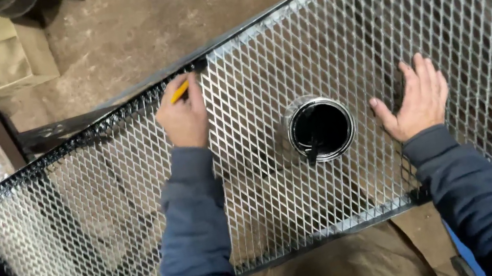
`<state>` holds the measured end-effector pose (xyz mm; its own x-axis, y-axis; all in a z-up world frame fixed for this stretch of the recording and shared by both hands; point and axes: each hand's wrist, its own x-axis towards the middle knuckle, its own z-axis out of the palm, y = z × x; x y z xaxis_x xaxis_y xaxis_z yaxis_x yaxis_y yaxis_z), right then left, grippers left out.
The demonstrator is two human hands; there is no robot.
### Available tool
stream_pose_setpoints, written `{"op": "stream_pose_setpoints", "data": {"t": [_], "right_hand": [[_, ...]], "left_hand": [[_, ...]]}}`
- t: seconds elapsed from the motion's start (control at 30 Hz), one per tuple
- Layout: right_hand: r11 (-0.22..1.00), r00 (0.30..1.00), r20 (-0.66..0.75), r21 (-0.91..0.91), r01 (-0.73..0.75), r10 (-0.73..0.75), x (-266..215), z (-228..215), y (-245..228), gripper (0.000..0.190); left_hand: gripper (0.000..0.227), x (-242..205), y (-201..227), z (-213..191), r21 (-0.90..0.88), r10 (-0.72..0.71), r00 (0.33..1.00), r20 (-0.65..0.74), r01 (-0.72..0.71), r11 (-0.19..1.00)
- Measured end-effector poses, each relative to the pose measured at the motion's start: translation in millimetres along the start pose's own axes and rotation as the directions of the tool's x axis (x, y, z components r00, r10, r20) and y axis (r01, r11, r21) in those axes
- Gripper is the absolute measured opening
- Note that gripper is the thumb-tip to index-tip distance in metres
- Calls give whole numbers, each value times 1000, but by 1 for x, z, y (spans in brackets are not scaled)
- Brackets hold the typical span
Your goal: Painting the edge of a metal mesh grate with black paint using a small brush.
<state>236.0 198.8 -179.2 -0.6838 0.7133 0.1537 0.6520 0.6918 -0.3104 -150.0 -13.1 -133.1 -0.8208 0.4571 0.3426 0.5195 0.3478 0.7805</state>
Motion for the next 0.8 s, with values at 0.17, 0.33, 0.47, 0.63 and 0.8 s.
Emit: {"op": "stream_pose_setpoints", "data": {"t": [0.17,0.33,0.47,0.63,0.8], "right_hand": [[1000,1000,17,10,-11,11,-8,2,1,85],[999,999,28,11,-30,30,-6,-2,0,85],[1000,1000,7,-17,-12,12,5,-2,2,84],[1000,1000,2,-26,8,-8,7,1,3,83],[1000,1000,15,2,3,-4,-5,-2,0,83]], "left_hand": [[14,-7,-4,0,59,6,1000,-20,-4,998],[14,-6,6,7,89,-53,998,-25,55,995],[14,4,0,16,61,59,998,-23,-58,996],[12,6,-2,16,173,194,981,-7,-190,966],[11,2,5,4,176,152,988,35,-155,972]]}}
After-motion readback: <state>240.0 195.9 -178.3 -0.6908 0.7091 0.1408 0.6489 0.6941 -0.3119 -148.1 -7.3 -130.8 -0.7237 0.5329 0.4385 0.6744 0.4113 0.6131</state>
